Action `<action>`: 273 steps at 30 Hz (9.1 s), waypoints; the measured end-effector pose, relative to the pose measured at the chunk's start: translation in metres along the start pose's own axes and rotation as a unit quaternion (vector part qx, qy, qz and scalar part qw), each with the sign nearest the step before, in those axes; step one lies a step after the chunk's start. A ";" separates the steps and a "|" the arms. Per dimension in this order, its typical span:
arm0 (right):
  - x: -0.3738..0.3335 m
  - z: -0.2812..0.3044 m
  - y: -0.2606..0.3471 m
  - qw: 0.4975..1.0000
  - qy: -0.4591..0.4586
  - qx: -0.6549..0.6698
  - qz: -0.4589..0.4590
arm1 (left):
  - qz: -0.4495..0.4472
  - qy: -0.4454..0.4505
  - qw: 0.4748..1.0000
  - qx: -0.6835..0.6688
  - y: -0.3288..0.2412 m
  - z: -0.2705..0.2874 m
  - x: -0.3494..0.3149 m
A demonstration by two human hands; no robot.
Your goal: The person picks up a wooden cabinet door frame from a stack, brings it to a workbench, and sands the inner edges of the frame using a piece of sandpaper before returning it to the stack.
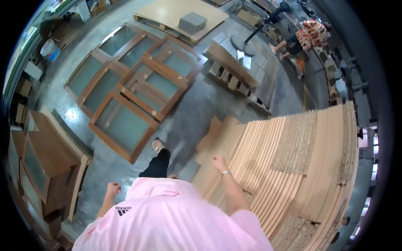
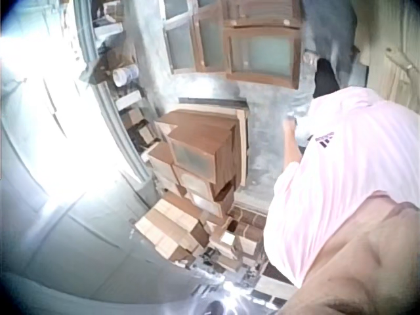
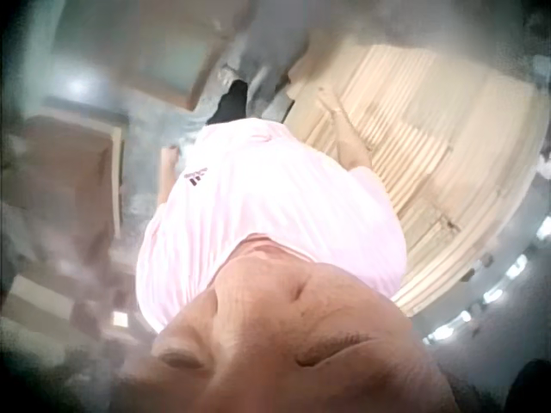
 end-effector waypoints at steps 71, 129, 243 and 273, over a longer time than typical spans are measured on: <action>0.534 -0.052 0.291 0.930 0.282 -0.205 0.114 | 0.144 -0.252 0.721 -0.629 -0.064 -0.001 0.231; 0.868 0.190 0.363 0.985 0.131 0.001 0.114 | 0.079 -0.128 0.721 -0.676 -0.115 0.016 0.282; 0.316 -0.257 0.264 0.843 0.349 0.315 -0.262 | 0.025 -0.195 0.713 -0.673 -0.103 0.035 0.282; 0.314 -0.272 0.250 0.814 0.331 0.387 -0.280 | 0.061 -0.169 0.744 -0.644 -0.095 0.038 0.290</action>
Point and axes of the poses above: each hand's wrist, its own x-axis towards the middle knuckle, its own z-axis out of the back of the hand, y = z × x, the point moved 6 cm from there along x, towards the middle knuckle, and after that the axes turned 5 degrees about y, right-handed, at the moved point
